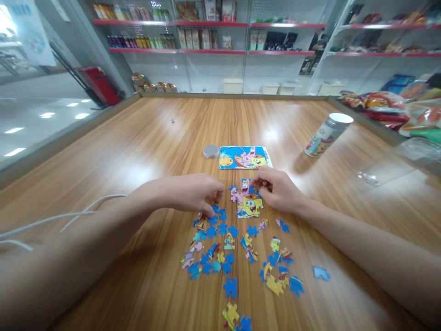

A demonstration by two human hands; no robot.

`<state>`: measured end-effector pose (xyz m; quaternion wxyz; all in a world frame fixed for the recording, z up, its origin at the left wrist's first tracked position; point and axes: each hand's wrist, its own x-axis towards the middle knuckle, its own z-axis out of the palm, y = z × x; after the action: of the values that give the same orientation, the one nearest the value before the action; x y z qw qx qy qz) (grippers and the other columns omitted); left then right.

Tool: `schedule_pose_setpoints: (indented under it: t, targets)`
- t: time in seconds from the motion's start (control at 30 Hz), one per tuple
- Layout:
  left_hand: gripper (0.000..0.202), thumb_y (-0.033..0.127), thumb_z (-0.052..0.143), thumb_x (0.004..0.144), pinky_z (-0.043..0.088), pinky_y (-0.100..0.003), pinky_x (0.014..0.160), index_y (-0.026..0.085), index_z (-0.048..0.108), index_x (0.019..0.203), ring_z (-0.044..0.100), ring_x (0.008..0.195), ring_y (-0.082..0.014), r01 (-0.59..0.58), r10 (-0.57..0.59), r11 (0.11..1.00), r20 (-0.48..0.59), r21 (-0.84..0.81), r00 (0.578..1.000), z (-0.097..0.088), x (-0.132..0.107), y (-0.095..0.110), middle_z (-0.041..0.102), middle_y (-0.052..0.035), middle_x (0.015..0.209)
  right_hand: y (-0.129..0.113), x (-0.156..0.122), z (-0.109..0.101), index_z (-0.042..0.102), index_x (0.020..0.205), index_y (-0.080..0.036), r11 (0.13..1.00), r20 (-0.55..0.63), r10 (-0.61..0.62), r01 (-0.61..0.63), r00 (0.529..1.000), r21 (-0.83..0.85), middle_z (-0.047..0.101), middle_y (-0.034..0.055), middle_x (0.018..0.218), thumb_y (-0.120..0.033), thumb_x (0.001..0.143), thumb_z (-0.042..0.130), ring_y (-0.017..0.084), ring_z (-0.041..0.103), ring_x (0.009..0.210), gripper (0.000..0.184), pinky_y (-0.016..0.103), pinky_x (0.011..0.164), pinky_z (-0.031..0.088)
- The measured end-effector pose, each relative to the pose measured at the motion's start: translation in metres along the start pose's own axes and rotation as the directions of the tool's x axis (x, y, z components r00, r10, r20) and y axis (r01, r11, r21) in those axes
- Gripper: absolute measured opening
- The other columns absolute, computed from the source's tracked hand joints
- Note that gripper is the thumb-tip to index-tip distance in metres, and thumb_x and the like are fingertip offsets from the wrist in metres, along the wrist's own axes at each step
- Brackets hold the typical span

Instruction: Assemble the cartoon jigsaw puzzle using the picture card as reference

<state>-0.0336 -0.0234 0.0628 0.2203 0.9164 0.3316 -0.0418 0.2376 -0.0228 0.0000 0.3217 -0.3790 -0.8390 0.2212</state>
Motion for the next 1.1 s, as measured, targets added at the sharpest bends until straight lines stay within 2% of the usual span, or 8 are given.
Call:
schedule_pose_setpoints:
  t: [0.27,0.37,0.43,0.5,0.67,0.97,1.03,1.1]
  targets:
    - [0.017,0.024,0.078,0.079,0.034,-0.023,0.052,0.017,0.066,0.069,0.056,0.059,-0.0125,0.048,-0.05,0.994,0.01,0.093,0.999,0.003,0.005,-0.003,0.064,0.0005,0.066,-0.002,0.0,0.0,0.069,0.087,-0.018,1.0,0.029,-0.005,0.005,1.0,-0.008,0.056,0.0015,0.077,-0.004,0.074,0.053,0.013,0.052,0.067,0.025,0.028,0.062,0.042]
    - [0.012,0.027,0.071,0.087,0.043,-0.024,0.061,0.017,0.071,0.079,0.06,0.068,-0.0134,-0.061,0.072,0.996,-0.167,0.07,0.983,0.005,0.009,-0.005,0.067,-0.0025,0.077,-0.002,0.0,0.001,0.07,0.102,-0.018,1.0,0.022,-0.005,0.005,1.0,0.002,0.058,0.0019,0.081,-0.012,0.081,0.059,0.013,0.053,0.069,0.024,0.028,0.063,0.043]
    - [0.012,0.028,0.068,0.09,0.048,-0.027,0.072,0.019,0.075,0.093,0.063,0.08,-0.0151,-0.16,0.165,0.986,-0.294,0.04,0.941,0.01,0.014,-0.008,0.069,-0.0054,0.092,-0.001,0.0,0.001,0.07,0.112,-0.02,1.0,0.028,-0.011,0.011,1.0,-0.016,0.059,0.0028,0.086,-0.019,0.086,0.063,0.014,0.054,0.072,0.027,0.029,0.066,0.045]
    - [0.016,0.03,0.066,0.093,0.05,-0.028,0.077,0.02,0.077,0.098,0.063,0.082,-0.0148,-0.222,0.217,0.975,-0.342,0.026,0.914,0.016,0.018,-0.011,0.067,-0.0063,0.096,0.0,-0.001,0.001,0.072,0.116,-0.022,0.999,0.047,-0.03,0.032,0.998,-0.044,0.06,0.004,0.089,-0.025,0.089,0.066,0.016,0.056,0.076,0.028,0.031,0.071,0.046]
    - [0.021,0.032,0.064,0.096,0.05,-0.024,0.071,0.019,0.079,0.088,0.06,0.074,-0.0115,-0.268,0.257,0.963,-0.321,0.012,0.911,0.026,0.023,-0.018,0.062,-0.0041,0.086,0.004,-0.001,0.002,0.077,0.112,-0.022,0.995,0.076,-0.049,0.055,0.996,-0.079,0.06,0.0053,0.088,-0.034,0.091,0.07,0.018,0.058,0.081,0.026,0.035,0.076,0.048]
    - [0.022,0.033,0.064,0.095,0.051,-0.025,0.07,0.018,0.078,0.087,0.06,0.073,-0.0118,-0.299,0.285,0.954,-0.339,0.01,0.897,0.028,0.023,-0.023,0.063,-0.0048,0.085,-0.001,0.001,0.001,0.078,0.107,-0.022,0.997,0.07,-0.036,0.041,0.997,-0.067,0.061,0.0052,0.087,-0.032,0.089,0.071,0.018,0.058,0.082,0.022,0.035,0.077,0.048]
    - [0.021,0.032,0.063,0.095,0.051,-0.026,0.072,0.017,0.077,0.09,0.061,0.075,-0.0126,-0.32,0.309,0.947,-0.369,0.034,0.876,0.03,0.024,-0.023,0.064,-0.0058,0.087,-0.002,0.001,0.002,0.078,0.107,-0.022,0.998,0.057,-0.031,0.035,0.998,-0.056,0.061,0.0048,0.086,-0.032,0.088,0.072,0.018,0.058,0.081,0.022,0.034,0.077,0.048]
    - [0.02,0.03,0.061,0.096,0.051,-0.026,0.073,0.018,0.076,0.093,0.061,0.079,-0.0134,-0.356,0.344,0.933,-0.439,0.059,0.83,0.034,0.024,-0.022,0.064,-0.0069,0.09,-0.003,0.0,0.003,0.078,0.105,-0.021,1.0,0.023,-0.008,0.009,1.0,-0.021,0.06,0.0038,0.083,-0.032,0.088,0.071,0.016,0.056,0.075,0.021,0.031,0.071,0.046]
